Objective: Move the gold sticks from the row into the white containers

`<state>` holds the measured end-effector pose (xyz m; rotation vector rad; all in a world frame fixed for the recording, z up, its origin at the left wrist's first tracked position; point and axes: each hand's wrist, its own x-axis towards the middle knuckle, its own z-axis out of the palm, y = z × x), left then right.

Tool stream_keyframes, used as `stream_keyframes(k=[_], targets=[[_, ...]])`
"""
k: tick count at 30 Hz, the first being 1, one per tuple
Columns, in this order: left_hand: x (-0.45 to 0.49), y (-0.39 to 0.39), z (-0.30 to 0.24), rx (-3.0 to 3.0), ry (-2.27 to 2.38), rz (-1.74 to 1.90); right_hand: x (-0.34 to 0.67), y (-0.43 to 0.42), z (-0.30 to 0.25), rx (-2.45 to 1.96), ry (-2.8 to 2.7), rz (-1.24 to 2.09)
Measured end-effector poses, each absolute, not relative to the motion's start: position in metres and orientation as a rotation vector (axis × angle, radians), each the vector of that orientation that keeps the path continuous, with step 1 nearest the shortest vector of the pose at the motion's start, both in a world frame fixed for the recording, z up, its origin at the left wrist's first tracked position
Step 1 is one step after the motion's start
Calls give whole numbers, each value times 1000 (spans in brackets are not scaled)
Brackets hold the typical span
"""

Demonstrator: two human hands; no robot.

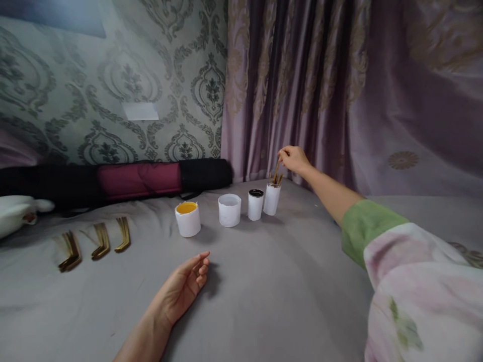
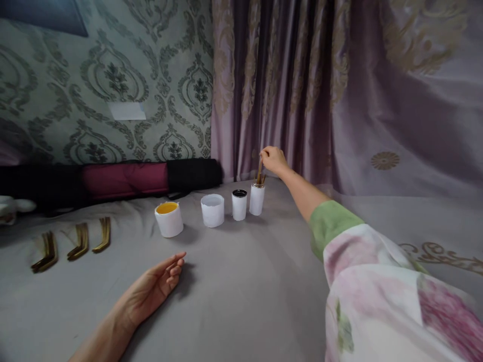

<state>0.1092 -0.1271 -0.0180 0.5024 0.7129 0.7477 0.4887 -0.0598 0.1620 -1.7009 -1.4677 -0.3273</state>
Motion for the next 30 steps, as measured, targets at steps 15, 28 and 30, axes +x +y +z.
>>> stream_keyframes(k=[15,28,30], targets=[[110,-126,-18,495,719,751,495,-47,144,-1797,-1462,-258],[109,-127,-17,500,723,757,510,-36,124,-1854,-1328,-84],[110,-127,-17,501,726,761,512,-36,121,-1866,-1310,-53]])
